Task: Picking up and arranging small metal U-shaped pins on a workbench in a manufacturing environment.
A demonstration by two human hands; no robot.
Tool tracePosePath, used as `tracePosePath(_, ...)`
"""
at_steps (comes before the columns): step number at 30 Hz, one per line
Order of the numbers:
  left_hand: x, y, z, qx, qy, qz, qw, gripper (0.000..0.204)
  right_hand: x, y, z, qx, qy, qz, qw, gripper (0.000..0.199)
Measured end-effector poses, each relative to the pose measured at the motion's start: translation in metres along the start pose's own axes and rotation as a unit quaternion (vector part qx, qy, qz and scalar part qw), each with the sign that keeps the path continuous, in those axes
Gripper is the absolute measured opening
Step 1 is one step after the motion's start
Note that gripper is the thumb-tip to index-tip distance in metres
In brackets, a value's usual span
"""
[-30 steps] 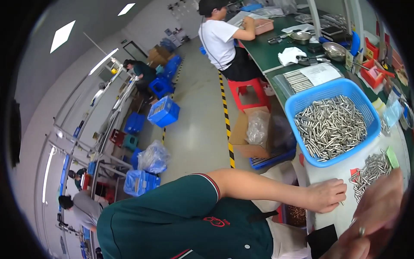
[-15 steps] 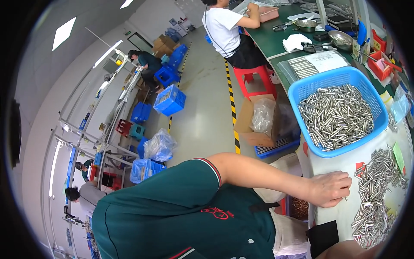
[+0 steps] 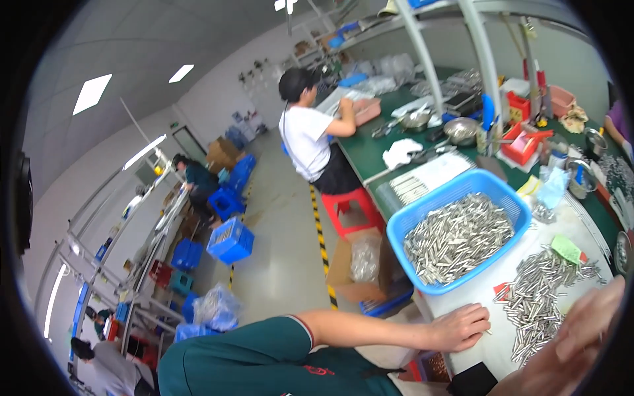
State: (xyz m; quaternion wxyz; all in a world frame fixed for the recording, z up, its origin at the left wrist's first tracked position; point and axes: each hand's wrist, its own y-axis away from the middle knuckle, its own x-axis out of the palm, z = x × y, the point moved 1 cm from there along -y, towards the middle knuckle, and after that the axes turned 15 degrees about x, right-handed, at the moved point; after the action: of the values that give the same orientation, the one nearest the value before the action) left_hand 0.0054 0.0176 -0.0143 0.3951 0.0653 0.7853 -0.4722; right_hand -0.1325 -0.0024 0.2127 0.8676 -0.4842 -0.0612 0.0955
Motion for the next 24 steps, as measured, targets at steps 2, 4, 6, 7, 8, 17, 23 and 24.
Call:
tracePosePath(2,-0.003,0.0,-0.004,-0.008,-0.009,0.004,1.0,0.021,-0.012,0.034,-0.034,0.175,-0.127,-0.255,0.942,0.038)
tracePosePath(4,0.001,-0.004,-0.007,-0.006,0.014,0.009,1.0,0.021,-0.043,0.029,-0.029,0.082,-0.17,-0.052,0.981,0.037)
tracePosePath(6,0.004,-0.007,-0.006,-0.001,0.014,0.02,1.0,0.022,-0.038,0.026,-0.029,0.073,-0.084,-0.194,0.975,0.033)
tracePosePath(7,0.002,-0.007,-0.005,-0.003,0.006,0.019,1.0,0.022,-0.038,0.022,-0.028,0.071,-0.082,-0.197,0.974,0.033)
tracePosePath(8,0.003,-0.008,-0.005,-0.001,0.007,0.028,1.0,0.022,-0.04,0.019,-0.022,0.055,-0.108,-0.187,0.975,0.032)
tracePosePath(17,-0.013,-0.007,0.004,-0.007,-0.009,0.014,1.0,0.02,-0.019,0.003,-0.01,-0.011,-0.221,-0.135,0.966,0.022)
tracePosePath(23,-0.006,0.0,0.003,0.039,0.014,0.003,0.999,0.019,0.0,0.016,0.002,-0.012,-0.201,-0.101,0.974,0.018)
tracePosePath(24,-0.005,-0.001,0.002,0.042,0.02,-0.006,0.999,0.02,0.006,0.014,0.004,0.003,-0.185,-0.091,0.978,0.018)
